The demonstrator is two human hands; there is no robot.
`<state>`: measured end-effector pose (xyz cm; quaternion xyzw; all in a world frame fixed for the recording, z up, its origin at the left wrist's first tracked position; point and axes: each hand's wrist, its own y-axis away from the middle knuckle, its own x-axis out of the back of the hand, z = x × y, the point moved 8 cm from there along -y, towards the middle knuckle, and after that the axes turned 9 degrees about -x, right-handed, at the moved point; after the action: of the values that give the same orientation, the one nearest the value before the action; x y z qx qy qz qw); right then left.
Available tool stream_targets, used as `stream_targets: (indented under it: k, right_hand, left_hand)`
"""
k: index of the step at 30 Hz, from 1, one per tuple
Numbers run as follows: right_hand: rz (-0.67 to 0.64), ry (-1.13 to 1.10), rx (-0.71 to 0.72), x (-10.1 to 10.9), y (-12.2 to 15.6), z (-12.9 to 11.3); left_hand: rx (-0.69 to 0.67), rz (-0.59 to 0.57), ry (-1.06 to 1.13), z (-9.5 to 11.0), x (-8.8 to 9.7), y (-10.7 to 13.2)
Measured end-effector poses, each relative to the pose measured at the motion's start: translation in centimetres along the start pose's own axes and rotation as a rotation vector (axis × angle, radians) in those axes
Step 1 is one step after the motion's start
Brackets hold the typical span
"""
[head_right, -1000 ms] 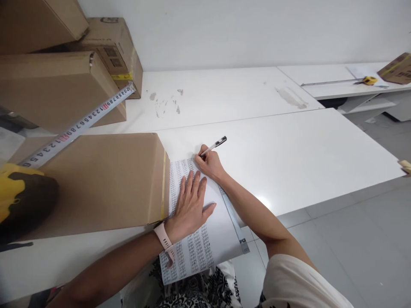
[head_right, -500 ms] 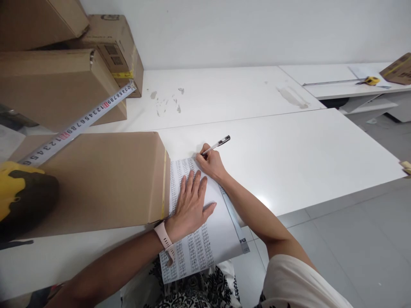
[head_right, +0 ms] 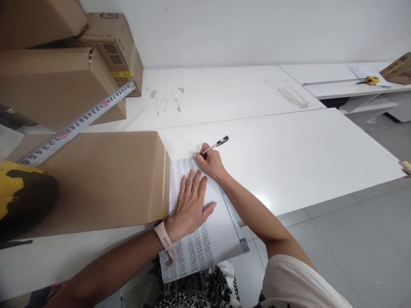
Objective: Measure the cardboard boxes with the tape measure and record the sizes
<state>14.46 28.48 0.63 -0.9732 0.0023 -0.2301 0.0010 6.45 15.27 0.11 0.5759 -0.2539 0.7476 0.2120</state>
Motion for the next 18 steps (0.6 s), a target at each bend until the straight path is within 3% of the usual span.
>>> stream_targets:
  k: [18]
  right_hand:
    - [-0.004, -0.009, -0.008, 0.06, 0.01, -0.03]
  left_hand:
    - [-0.001, -0.006, 0.015, 0.02, -0.04, -0.09]
